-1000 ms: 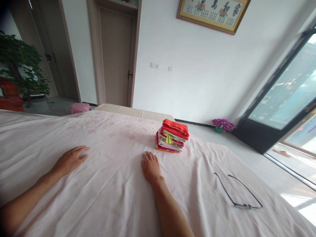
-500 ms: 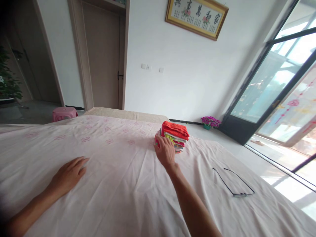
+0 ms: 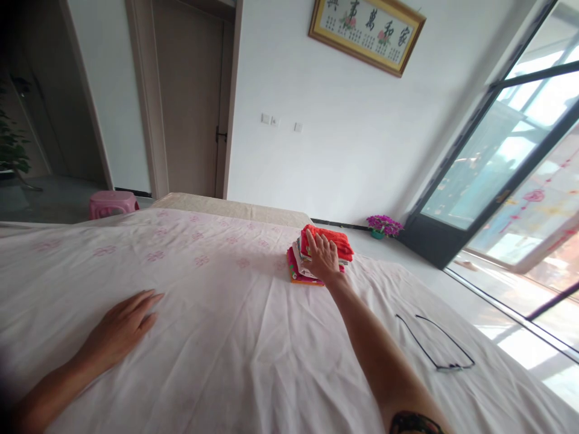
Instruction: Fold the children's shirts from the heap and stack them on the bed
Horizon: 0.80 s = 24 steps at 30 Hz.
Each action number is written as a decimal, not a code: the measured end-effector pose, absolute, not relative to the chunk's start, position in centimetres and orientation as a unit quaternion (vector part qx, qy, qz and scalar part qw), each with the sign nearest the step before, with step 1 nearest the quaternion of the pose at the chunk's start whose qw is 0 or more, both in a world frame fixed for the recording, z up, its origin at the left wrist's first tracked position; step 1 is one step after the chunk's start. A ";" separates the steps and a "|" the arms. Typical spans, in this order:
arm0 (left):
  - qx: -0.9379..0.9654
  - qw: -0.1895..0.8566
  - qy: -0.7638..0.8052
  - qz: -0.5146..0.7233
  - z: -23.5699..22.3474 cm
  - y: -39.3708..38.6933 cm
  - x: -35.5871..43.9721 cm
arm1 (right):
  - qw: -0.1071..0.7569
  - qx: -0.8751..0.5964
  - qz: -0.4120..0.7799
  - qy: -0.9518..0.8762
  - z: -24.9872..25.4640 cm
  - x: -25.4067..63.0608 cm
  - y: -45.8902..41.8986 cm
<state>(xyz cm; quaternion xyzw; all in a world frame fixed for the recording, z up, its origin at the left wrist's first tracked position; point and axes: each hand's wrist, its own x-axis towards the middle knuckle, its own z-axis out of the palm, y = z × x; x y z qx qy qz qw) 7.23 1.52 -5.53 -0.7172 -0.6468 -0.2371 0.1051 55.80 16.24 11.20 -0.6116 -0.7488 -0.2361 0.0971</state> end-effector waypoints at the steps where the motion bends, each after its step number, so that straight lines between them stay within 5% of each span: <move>1: -0.719 0.104 -0.644 -0.238 -5.5 1.5 7.2 | 0.096 -0.605 -0.239 -0.754 11.3 55.9 16.3; 8: -0.722 0.107 -0.643 -0.232 -5.8 1.6 7.1 | 0.065 -0.560 -0.314 -0.764 10.7 55.6 16.5; 15: -0.723 0.097 -0.643 -0.234 -5.7 1.6 7.0 | 0.077 -0.584 -0.259 -0.766 11.7 55.5 16.3; 24: -0.715 0.093 -0.652 -0.235 -5.8 1.8 7.1 | 0.269 -0.643 -0.250 -0.672 17.7 57.2 15.9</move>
